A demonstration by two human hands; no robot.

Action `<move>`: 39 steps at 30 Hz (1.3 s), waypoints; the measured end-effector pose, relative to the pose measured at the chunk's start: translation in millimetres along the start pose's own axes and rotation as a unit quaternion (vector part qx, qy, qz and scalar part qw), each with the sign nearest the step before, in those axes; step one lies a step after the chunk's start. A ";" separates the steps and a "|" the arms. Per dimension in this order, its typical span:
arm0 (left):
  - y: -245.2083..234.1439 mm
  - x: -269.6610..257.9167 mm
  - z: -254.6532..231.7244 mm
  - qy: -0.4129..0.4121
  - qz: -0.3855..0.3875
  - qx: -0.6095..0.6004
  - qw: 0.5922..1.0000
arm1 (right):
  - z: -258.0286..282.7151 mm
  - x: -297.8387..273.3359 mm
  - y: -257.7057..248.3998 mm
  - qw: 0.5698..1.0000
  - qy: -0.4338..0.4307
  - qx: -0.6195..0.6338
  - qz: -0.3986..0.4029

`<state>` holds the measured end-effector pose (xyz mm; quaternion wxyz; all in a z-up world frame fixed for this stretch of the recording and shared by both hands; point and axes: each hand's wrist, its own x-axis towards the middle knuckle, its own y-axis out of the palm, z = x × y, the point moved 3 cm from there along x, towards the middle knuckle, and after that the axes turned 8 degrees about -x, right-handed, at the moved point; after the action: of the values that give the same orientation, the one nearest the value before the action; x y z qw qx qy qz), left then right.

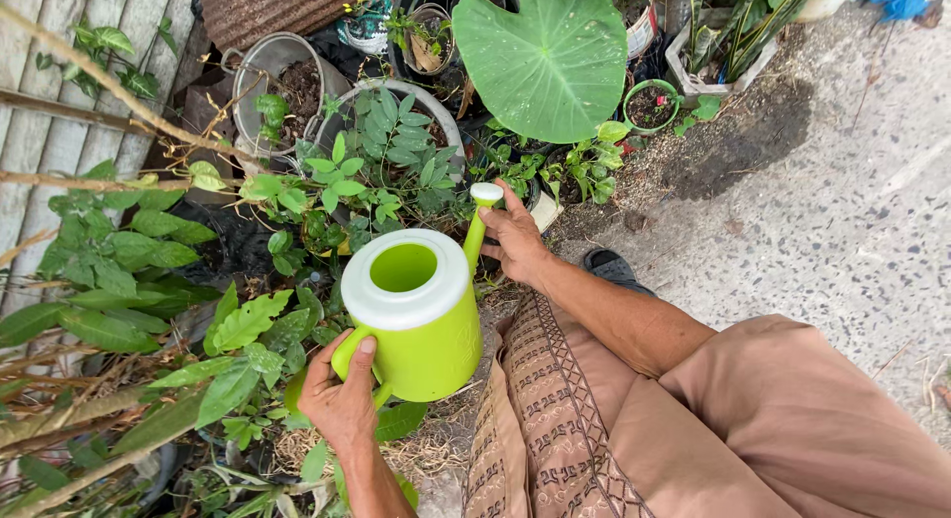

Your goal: The person waters several potted plants by hand using a green watering can.

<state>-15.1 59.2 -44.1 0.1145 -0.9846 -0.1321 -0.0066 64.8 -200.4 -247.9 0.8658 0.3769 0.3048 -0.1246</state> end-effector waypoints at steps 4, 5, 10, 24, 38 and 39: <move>-6.0 -5.5 10.4 -0.009 -0.026 0.008 1.000 | -1.2 -2.4 -1.8 1.000 -0.006 -0.003 0.002; -6.9 -6.2 11.6 -0.011 -0.025 0.003 1.000 | -2.5 -4.3 -2.8 1.000 0.000 -0.004 0.000; -11.4 -8.5 15.6 -0.019 -0.027 0.000 0.999 | -8.2 -7.0 -3.9 1.000 0.001 -0.020 -0.009; 22.1 7.3 -29.5 -0.045 0.016 0.059 0.997 | -5.4 -2.0 -4.6 0.998 0.056 0.025 -0.024; 47.3 32.2 -46.9 -0.016 0.070 0.084 0.994 | -9.3 16.9 -2.9 0.992 0.082 0.080 -0.050; 48.1 32.4 -48.4 -0.014 0.071 0.083 0.994 | -8.7 17.8 -3.0 0.992 0.081 0.082 -0.048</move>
<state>29.6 11.4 -6.3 0.1939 -0.9786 -0.0635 0.0263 73.7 -195.9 -265.4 0.7978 0.4398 0.3802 -0.1599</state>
